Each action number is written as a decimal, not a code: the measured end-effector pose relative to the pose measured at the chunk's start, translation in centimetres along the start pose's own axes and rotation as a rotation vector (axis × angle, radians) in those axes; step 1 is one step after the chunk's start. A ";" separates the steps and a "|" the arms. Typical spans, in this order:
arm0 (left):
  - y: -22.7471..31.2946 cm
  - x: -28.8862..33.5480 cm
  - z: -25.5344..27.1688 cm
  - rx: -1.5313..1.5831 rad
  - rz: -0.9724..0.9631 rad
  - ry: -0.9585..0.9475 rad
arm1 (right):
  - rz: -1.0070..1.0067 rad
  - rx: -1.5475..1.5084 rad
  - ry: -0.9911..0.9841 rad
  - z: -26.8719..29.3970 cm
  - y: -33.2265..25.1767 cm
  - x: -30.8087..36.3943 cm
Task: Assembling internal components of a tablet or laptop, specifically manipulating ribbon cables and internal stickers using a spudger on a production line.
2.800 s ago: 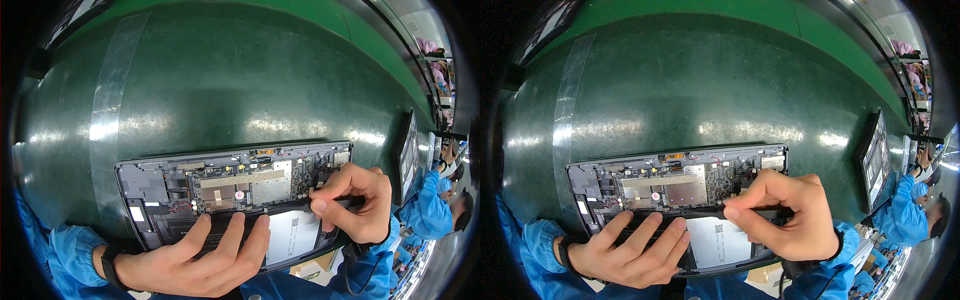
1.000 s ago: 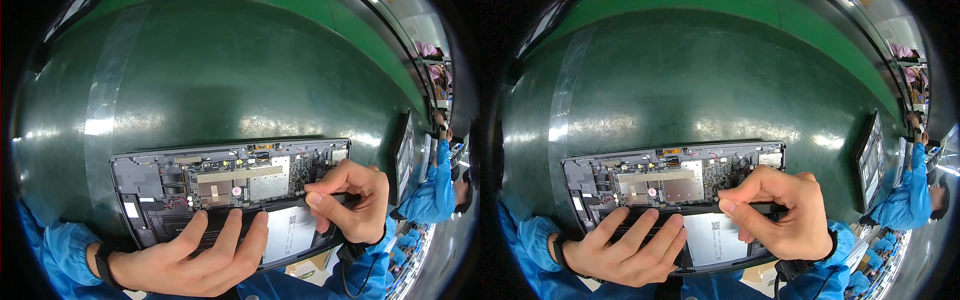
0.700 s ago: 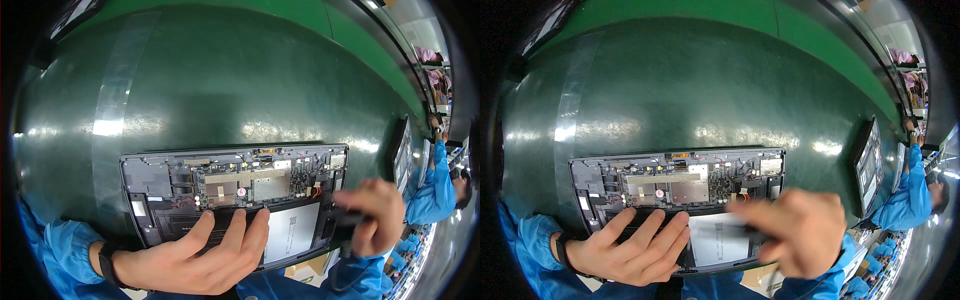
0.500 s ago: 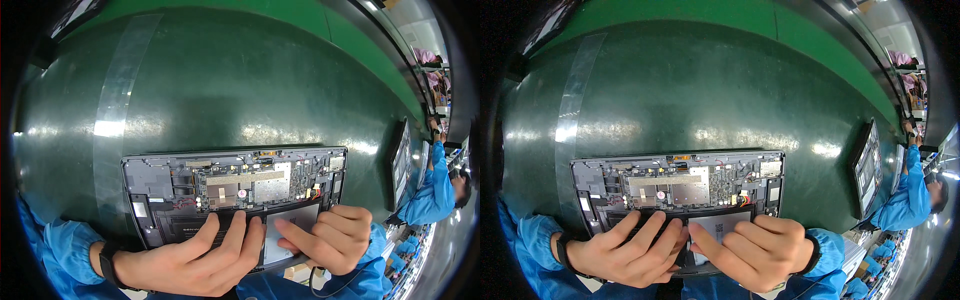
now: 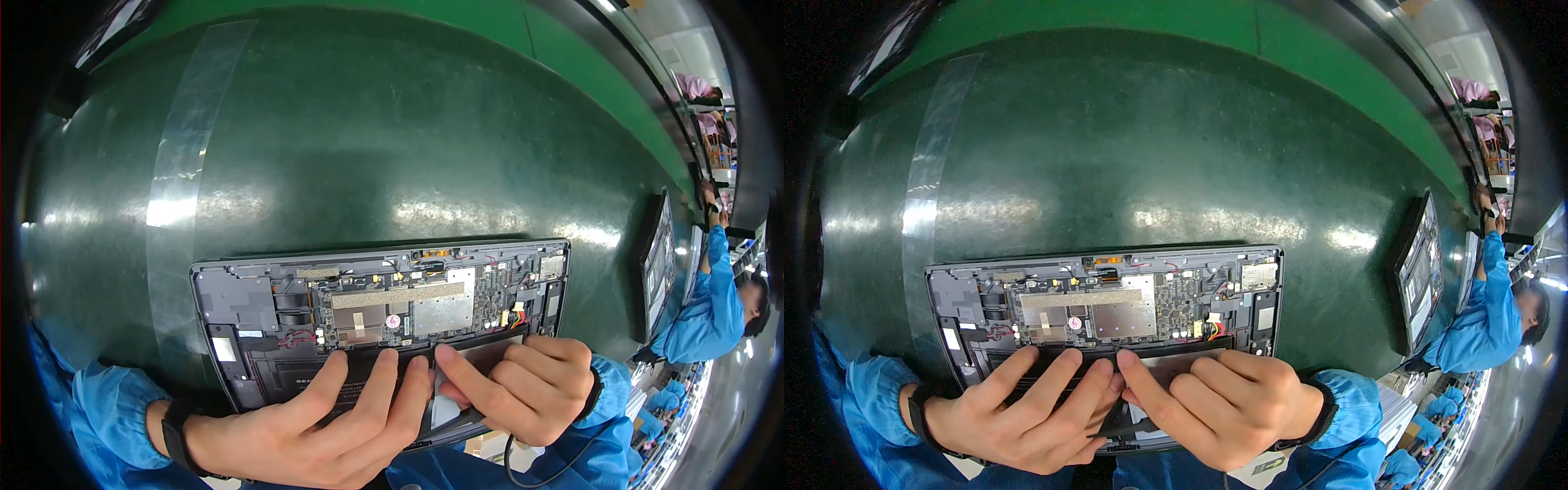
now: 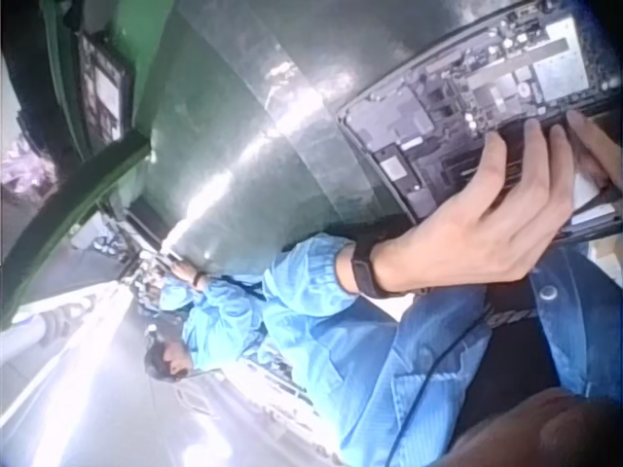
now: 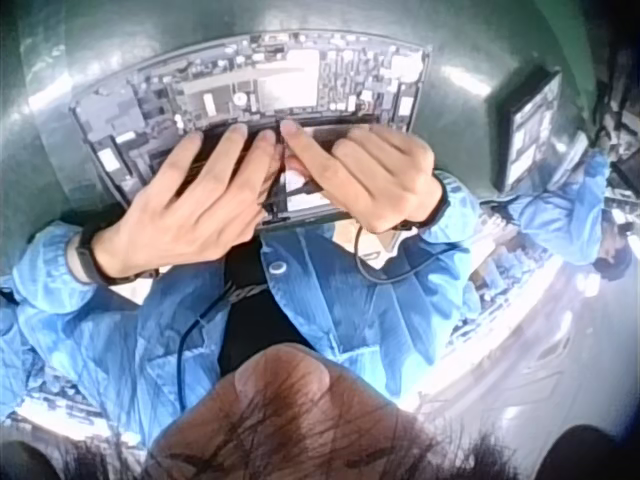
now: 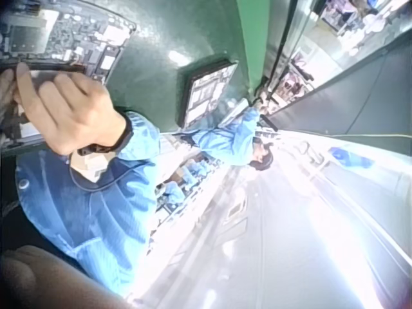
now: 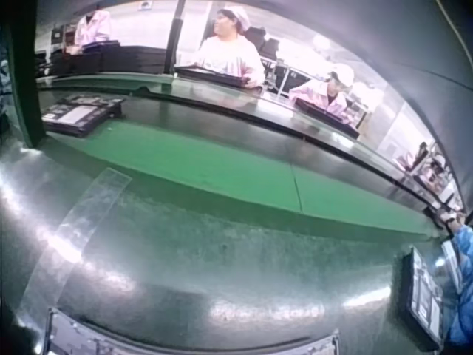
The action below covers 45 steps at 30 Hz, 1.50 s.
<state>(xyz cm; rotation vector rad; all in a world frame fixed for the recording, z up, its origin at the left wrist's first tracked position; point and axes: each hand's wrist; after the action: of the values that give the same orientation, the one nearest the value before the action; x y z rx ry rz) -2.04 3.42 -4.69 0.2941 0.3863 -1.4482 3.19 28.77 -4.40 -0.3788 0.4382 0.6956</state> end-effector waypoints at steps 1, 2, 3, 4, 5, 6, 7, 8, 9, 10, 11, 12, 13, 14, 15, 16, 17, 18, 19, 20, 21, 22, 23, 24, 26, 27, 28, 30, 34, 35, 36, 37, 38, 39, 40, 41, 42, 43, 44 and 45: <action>0.0 0.0 -0.1 -0.007 -0.002 0.003 | 0.030 0.000 0.011 0.1 0.0 0.1; 0.0 0.0 0.0 -0.008 -0.004 -0.004 | 0.064 -0.007 0.028 0.0 0.1 0.3; 0.0 -0.1 0.0 -0.009 0.006 -0.012 | 0.061 -0.009 0.035 0.1 0.2 0.4; 0.1 -0.1 0.0 -0.010 0.015 -0.019 | 0.071 0.005 -0.015 0.3 0.3 0.5; 0.2 -0.2 0.1 -0.004 0.005 -0.021 | 0.075 0.024 -0.069 0.5 0.2 0.5; 0.3 -0.4 0.1 -0.019 0.032 -0.022 | 0.063 0.027 -0.067 0.4 0.1 0.5; 0.5 -0.5 0.1 -0.035 0.057 -0.025 | 0.056 0.013 -0.041 0.2 0.2 0.5; 0.5 -0.6 0.0 -0.028 0.045 -0.027 | 0.049 0.000 -0.015 0.1 0.2 0.5; 0.6 -0.6 0.0 -0.031 0.049 -0.025 | 0.039 0.001 -0.009 0.1 0.2 0.2; 0.6 -0.6 0.0 -0.033 0.054 -0.023 | 0.031 0.006 -0.016 0.2 0.3 -0.2; 0.5 -0.5 -0.1 -0.029 0.045 -0.027 | 0.023 0.011 -0.024 0.3 0.3 -0.3; 0.4 -0.3 0.0 -0.019 0.038 -0.026 | 0.021 0.009 -0.016 0.2 0.2 -0.3; 0.3 -0.2 0.2 -0.009 0.032 -0.025 | 0.023 0.016 0.005 0.0 0.1 -0.2; 0.4 -0.1 0.3 -0.013 0.030 -0.030 | 0.027 0.023 0.027 -0.1 0.1 -0.2; 0.4 -0.1 0.3 -0.012 0.030 -0.027 | 0.024 0.025 0.030 -0.3 0.1 -0.1; 0.3 -0.1 0.3 -0.011 0.032 -0.025 | 0.031 0.048 0.047 -0.6 0.1 -0.1; 0.3 -0.1 0.3 -0.015 0.031 -0.026 | 0.041 0.070 0.065 -0.7 0.1 -0.1; 0.2 -0.2 0.2 -0.021 0.032 -0.010 | 0.039 0.072 0.065 -0.7 0.1 0.0; 0.1 -0.2 0.1 -0.027 0.035 0.007 | 0.036 0.059 0.047 -0.6 0.1 0.1; 0.0 -0.2 0.1 -0.028 0.035 0.008 | 0.034 0.046 0.029 -0.6 0.0 0.1; -0.3 -0.2 0.2 -0.015 0.015 0.005 | 0.035 0.047 0.029 -0.6 0.0 0.1; -0.4 -0.3 0.2 -0.003 -0.005 0.004 | 0.045 0.065 0.037 -0.7 -0.1 0.2; -0.4 -0.2 0.1 -0.001 -0.003 0.004 | 0.053 0.082 0.044 -0.7 -0.1 0.2; -0.4 -0.2 0.1 -0.002 -0.002 0.005 | 0.055 0.080 0.044 -0.8 -0.1 0.2; -0.3 -0.2 0.0 0.000 -0.001 0.008 | 0.062 0.100 0.057 -0.9 -0.1 0.4; -0.3 -0.2 0.2 -0.002 0.000 0.000 | 0.067 0.096 0.061 -0.9 -0.1 0.2; -0.3 -0.2 0.3 -0.002 0.001 -0.008 | 0.072 0.079 0.057 -0.8 0.0 -0.1; -0.2 -0.2 0.5 -0.005 0.005 -0.010 | 0.077 0.062 0.051 -0.7 0.0 -0.3; -0.2 -0.2 0.4 0.002 0.006 -0.007 | 0.076 0.087 0.051 -0.7 -0.1 -0.1; -0.2 -0.2 0.3 0.003 0.007 -0.006 | 0.077 0.096 0.050 -0.7 -0.1 -0.1; -0.2 -0.2 0.2 0.004 0.008 -0.005 | 0.077 0.096 0.049 -0.7 -0.1 -0.1; -0.2 -0.2 0.2 0.004 0.010 -0.004 | 0.074 0.093 0.022 -0.5 0.0 -0.1; -0.2 -0.2 0.2 0.004 0.011 -0.004 | 0.072 0.089 -0.004 -0.4 -0.1 -0.2; -0.2 -0.2 0.2 0.004 0.012 -0.003 | 0.074 0.088 -0.003 -0.3 -0.1 -0.3; -0.2 -0.2 0.3 0.004 0.014 -0.002 | 0.060 0.082 -0.019 -0.2 -0.2 -0.4; -0.1 -0.1 0.3 0.003 0.014 -0.002 | 0.047 0.075 -0.034 -0.1 -0.3 -0.5; 0.1 -0.1 0.2 0.010 0.021 -0.020 | 0.045 0.077 -0.036 0.0 -0.3 -0.5; 0.2 -0.1 0.2 0.017 0.028 -0.038 | 0.036 0.078 -0.054 0.1 -0.4 -0.4; 0.2 -0.3 0.1 0.019 0.025 -0.036 | 0.026 0.079 -0.072 0.1 -0.4 -0.3; 0.3 -0.5 0.3 -0.008 0.038 -0.041 | 0.032 0.076 -0.068 0.2 -0.5 -0.3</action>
<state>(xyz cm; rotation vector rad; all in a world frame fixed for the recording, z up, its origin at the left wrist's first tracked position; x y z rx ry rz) -1.75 3.73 -4.21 0.2638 0.3511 -1.4133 3.35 28.38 -3.99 -0.2761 0.4063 0.7187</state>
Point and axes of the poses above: each hand's wrist, its own x-axis away from the middle knuckle, its own z-axis out of the back of the hand, y = z × x, and after that the axes turned 11 degrees about y, right-handed
